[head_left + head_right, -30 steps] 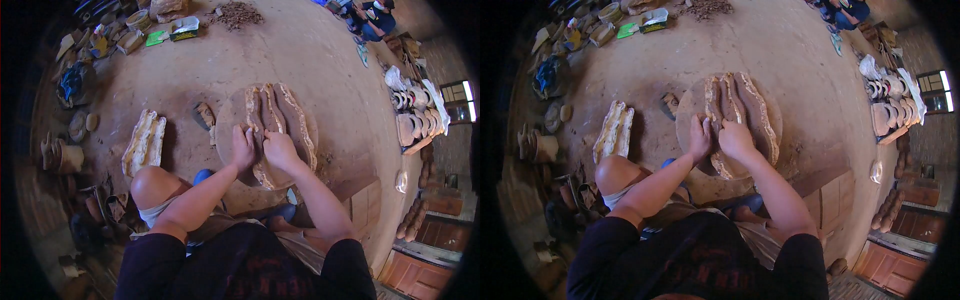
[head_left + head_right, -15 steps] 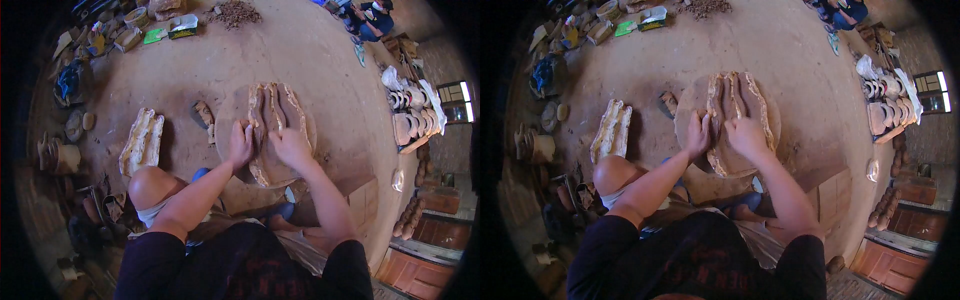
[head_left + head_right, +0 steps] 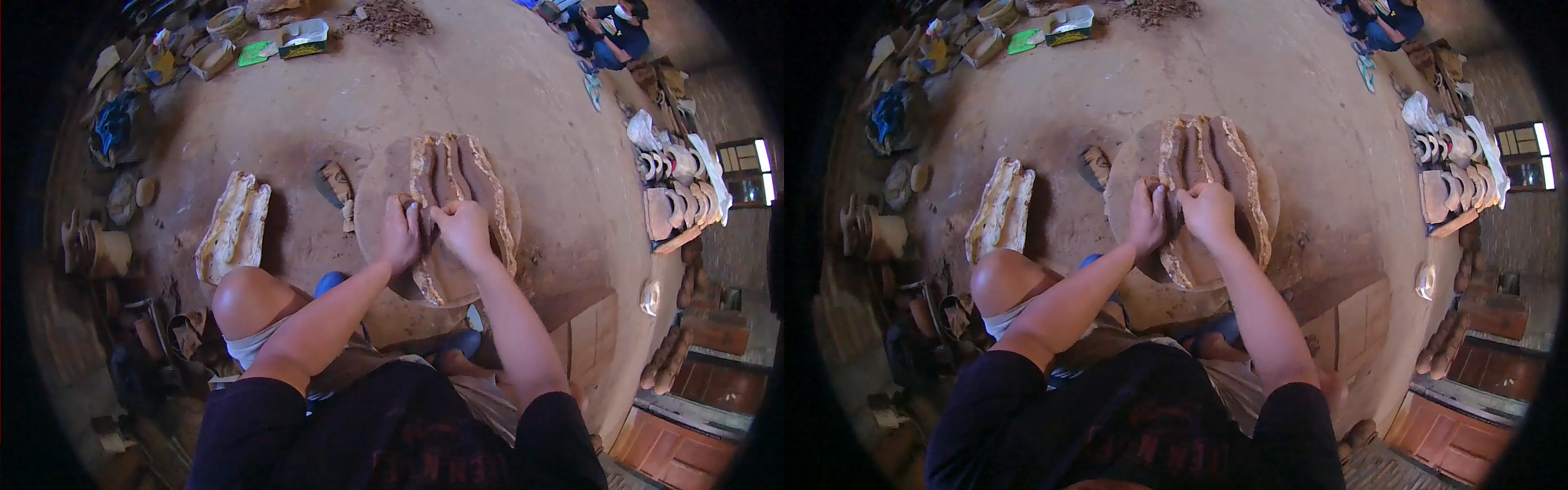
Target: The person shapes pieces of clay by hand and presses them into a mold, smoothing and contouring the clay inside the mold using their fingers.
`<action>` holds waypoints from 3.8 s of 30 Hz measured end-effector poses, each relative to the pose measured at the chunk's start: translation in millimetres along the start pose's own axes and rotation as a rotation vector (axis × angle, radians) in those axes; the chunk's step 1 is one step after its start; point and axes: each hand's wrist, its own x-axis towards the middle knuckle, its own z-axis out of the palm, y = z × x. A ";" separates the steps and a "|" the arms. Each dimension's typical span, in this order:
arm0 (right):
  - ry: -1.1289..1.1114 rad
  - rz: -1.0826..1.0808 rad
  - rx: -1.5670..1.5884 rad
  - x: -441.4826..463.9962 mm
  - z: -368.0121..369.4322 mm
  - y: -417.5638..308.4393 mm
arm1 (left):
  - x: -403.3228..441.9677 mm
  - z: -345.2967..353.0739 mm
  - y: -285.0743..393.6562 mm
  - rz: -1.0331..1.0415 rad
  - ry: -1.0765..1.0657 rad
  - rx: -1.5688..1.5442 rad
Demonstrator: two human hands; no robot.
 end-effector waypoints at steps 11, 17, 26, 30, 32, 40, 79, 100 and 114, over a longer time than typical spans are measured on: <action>0.067 0.012 0.019 -66.7 25.5 11.9 | 9.7 0.3 -7.7 0.024 0.032 0.045; 0.118 -0.089 0.054 -97.4 34.8 28.5 | 12.9 -6.9 5.5 0.035 0.007 0.072; -0.015 -0.098 -0.123 -153.9 3.9 40.4 | 32.6 -20.7 3.3 -0.015 -0.125 0.097; 0.224 -0.200 0.022 -144.3 -31.9 24.0 | 16.0 -30.8 64.7 0.151 -0.326 0.156; 0.358 -0.312 -0.062 -132.2 -46.4 -1.9 | -4.9 -32.3 86.0 0.179 -0.622 0.085; -0.007 -0.601 -0.390 -133.6 -51.5 20.9 | -21.6 -61.2 122.8 -0.359 -1.188 0.105; -0.196 -0.200 -0.413 -82.4 28.9 5.6 | -3.6 -25.1 1.2 0.033 0.026 0.072; -0.458 -0.095 -0.506 -162.8 10.0 35.7 | 1.9 -25.1 2.1 0.034 0.039 0.136; -0.315 0.007 -0.498 -171.2 -7.9 73.3 | 1.5 -22.3 9.1 -0.012 0.013 0.222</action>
